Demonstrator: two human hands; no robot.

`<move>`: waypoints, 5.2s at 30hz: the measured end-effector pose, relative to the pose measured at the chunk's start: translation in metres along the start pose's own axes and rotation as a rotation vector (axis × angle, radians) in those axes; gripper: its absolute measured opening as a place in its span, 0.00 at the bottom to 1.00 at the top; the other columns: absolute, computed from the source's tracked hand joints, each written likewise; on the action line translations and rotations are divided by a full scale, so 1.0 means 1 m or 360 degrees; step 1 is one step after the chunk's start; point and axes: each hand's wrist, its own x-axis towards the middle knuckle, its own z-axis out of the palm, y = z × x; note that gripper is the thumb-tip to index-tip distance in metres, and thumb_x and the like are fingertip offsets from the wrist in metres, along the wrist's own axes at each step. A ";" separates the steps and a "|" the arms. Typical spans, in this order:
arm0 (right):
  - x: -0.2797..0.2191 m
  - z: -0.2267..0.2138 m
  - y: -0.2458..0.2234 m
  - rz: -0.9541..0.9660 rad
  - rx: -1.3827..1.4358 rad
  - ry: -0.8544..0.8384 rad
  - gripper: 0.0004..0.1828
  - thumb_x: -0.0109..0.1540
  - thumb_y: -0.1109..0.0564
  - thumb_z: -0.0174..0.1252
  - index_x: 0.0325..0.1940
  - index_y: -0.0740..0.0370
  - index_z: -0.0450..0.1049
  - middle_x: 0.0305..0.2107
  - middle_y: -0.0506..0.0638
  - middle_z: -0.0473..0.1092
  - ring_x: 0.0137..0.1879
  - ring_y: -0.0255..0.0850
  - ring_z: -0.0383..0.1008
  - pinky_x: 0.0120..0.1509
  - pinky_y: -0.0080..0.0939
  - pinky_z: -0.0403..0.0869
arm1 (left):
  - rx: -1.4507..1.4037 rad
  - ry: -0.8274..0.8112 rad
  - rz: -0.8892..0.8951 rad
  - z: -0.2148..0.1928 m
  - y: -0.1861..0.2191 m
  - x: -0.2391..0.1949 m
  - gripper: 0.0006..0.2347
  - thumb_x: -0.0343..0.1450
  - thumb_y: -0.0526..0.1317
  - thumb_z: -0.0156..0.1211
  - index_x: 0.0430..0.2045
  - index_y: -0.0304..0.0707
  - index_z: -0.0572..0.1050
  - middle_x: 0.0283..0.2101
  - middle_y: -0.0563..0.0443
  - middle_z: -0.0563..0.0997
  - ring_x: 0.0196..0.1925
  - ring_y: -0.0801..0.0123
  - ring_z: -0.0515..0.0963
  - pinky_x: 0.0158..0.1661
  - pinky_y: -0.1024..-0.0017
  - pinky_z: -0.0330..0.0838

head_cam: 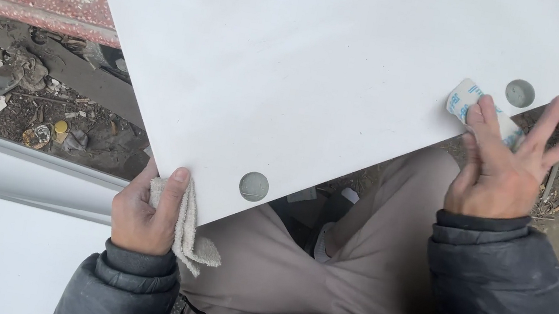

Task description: The person sands the surface of a white rectangular board using a sanding block held in the right hand. They periodically wipe the board with a cloth held in the left hand to remove dust. The person works on the board while sitting, with the board resting on their lap.

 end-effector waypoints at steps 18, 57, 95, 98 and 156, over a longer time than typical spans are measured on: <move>-0.034 0.014 -0.173 0.0016 0.1435 -0.0592 0.22 0.84 0.59 0.46 0.77 0.69 0.78 0.73 0.53 0.79 0.93 0.72 0.61 1.00 0.79 0.54 | -0.0149 0.0137 -0.0083 -0.011 -0.019 0.005 0.26 0.77 0.53 0.67 0.68 0.37 0.84 0.65 0.45 0.91 0.70 0.65 0.87 0.68 0.69 0.81; -0.019 -0.085 -0.023 0.0510 0.0588 -0.0051 0.09 0.84 0.75 0.59 0.65 0.84 0.82 0.61 0.70 0.75 0.59 0.57 0.77 0.56 0.51 0.77 | -0.0042 -0.0404 0.0282 0.042 0.030 -0.089 0.19 0.76 0.58 0.66 0.46 0.47 0.94 0.39 0.58 0.99 0.31 0.75 0.94 0.37 0.75 0.87; -0.011 0.023 -0.141 -0.0593 0.0107 -0.0222 0.16 0.77 0.66 0.66 0.69 0.67 0.84 0.66 0.62 0.83 0.75 0.56 0.85 0.84 0.60 0.79 | 0.0074 0.0032 -0.0129 0.003 0.022 -0.015 0.28 0.80 0.57 0.56 0.75 0.48 0.79 0.62 0.55 0.93 0.62 0.64 0.90 0.59 0.67 0.81; 0.003 -0.006 -0.060 -0.0343 0.0091 -0.0253 0.16 0.83 0.66 0.59 0.74 0.66 0.85 0.70 0.63 0.82 0.79 0.60 0.83 0.88 0.67 0.76 | 0.0084 -0.0008 -0.0164 0.002 0.021 -0.016 0.28 0.79 0.57 0.55 0.76 0.49 0.79 0.63 0.55 0.93 0.62 0.64 0.91 0.59 0.67 0.81; 0.040 0.008 -0.030 -0.0437 -0.0094 -0.0648 0.22 0.83 0.63 0.54 0.81 0.68 0.78 0.78 0.61 0.74 0.85 0.58 0.74 0.91 0.57 0.73 | -0.0239 -0.0019 0.0113 -0.001 0.011 -0.003 0.25 0.82 0.47 0.58 0.76 0.36 0.77 0.70 0.49 0.88 0.73 0.66 0.85 0.68 0.70 0.76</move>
